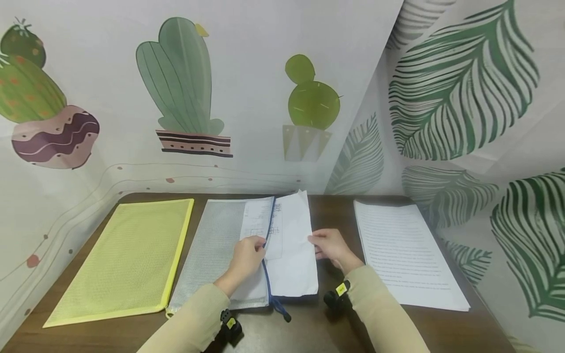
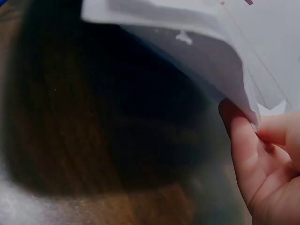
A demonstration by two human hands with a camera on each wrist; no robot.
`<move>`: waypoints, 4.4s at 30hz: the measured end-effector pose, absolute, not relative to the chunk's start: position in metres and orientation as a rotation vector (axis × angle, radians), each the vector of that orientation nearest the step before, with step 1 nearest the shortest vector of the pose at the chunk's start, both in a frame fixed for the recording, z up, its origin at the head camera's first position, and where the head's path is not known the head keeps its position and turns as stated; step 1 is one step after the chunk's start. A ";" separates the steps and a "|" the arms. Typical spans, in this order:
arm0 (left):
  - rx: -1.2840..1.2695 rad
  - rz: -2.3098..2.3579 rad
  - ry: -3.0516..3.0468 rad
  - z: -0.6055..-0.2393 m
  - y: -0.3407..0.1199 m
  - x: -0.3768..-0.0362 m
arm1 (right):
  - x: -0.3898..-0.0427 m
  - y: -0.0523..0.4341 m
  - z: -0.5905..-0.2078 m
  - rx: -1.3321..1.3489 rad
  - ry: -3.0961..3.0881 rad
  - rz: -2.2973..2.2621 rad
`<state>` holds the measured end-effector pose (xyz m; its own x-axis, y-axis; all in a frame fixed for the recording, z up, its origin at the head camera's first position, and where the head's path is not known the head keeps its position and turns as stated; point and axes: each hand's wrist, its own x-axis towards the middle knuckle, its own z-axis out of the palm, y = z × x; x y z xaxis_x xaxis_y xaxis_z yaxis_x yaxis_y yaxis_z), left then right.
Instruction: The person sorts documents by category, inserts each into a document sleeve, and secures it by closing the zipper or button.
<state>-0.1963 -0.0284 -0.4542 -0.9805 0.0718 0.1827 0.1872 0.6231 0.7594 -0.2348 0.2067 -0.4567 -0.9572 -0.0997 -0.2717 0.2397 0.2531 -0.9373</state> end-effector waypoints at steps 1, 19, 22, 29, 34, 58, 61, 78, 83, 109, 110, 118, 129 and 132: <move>-0.226 -1.287 -2.709 -0.454 -0.028 -0.196 | -0.235 0.207 -0.458 0.129 2.246 -1.764; -0.295 -1.270 -2.698 -0.454 -0.025 -0.194 | -0.229 0.190 -0.465 0.213 2.227 -1.791; -0.304 -1.290 -2.694 -0.454 -0.025 -0.194 | -0.229 0.188 -0.467 0.216 2.205 -1.806; -0.295 -1.305 -2.693 -0.456 -0.025 -0.194 | -0.228 0.184 -0.471 0.221 2.185 -1.828; -0.273 -1.329 -2.702 -0.456 -0.025 -0.194 | -0.227 0.181 -0.469 0.211 2.186 -1.815; -0.244 -1.368 -2.729 -0.461 -0.022 -0.194 | -0.226 0.170 -0.472 0.232 2.194 -1.791; -0.235 -1.374 -2.730 -0.460 -0.022 -0.194 | -0.227 0.168 -0.471 0.231 2.183 -1.799; -0.236 -1.371 -2.706 -0.451 -0.023 -0.193 | -0.229 0.159 -0.469 0.229 2.186 -1.791; -0.226 -1.381 -2.706 -0.452 -0.023 -0.193 | -0.228 0.157 -0.467 0.240 2.179 -1.788; -0.206 -1.379 -2.683 -0.456 -0.024 -0.200 | -0.216 0.173 -0.467 0.042 2.074 -1.712; -0.205 -1.382 -2.684 -0.456 -0.024 -0.200 | -0.217 0.172 -0.467 0.046 2.076 -1.714; -0.188 -1.393 -2.683 -0.454 -0.023 -0.199 | -0.218 0.167 -0.471 0.070 2.093 -1.728; -0.169 -1.394 -2.694 -0.453 -0.021 -0.199 | -0.217 0.157 -0.468 0.078 2.081 -1.751; -0.171 -1.393 -2.694 -0.454 -0.021 -0.199 | -0.217 0.155 -0.467 0.083 2.082 -1.751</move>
<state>-0.1988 -0.0209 -0.4536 -0.9882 0.0518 0.1439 0.1474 0.5744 0.8052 -0.2165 0.1548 -0.4673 -0.9113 -0.2179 -0.3493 0.3068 0.2066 -0.9291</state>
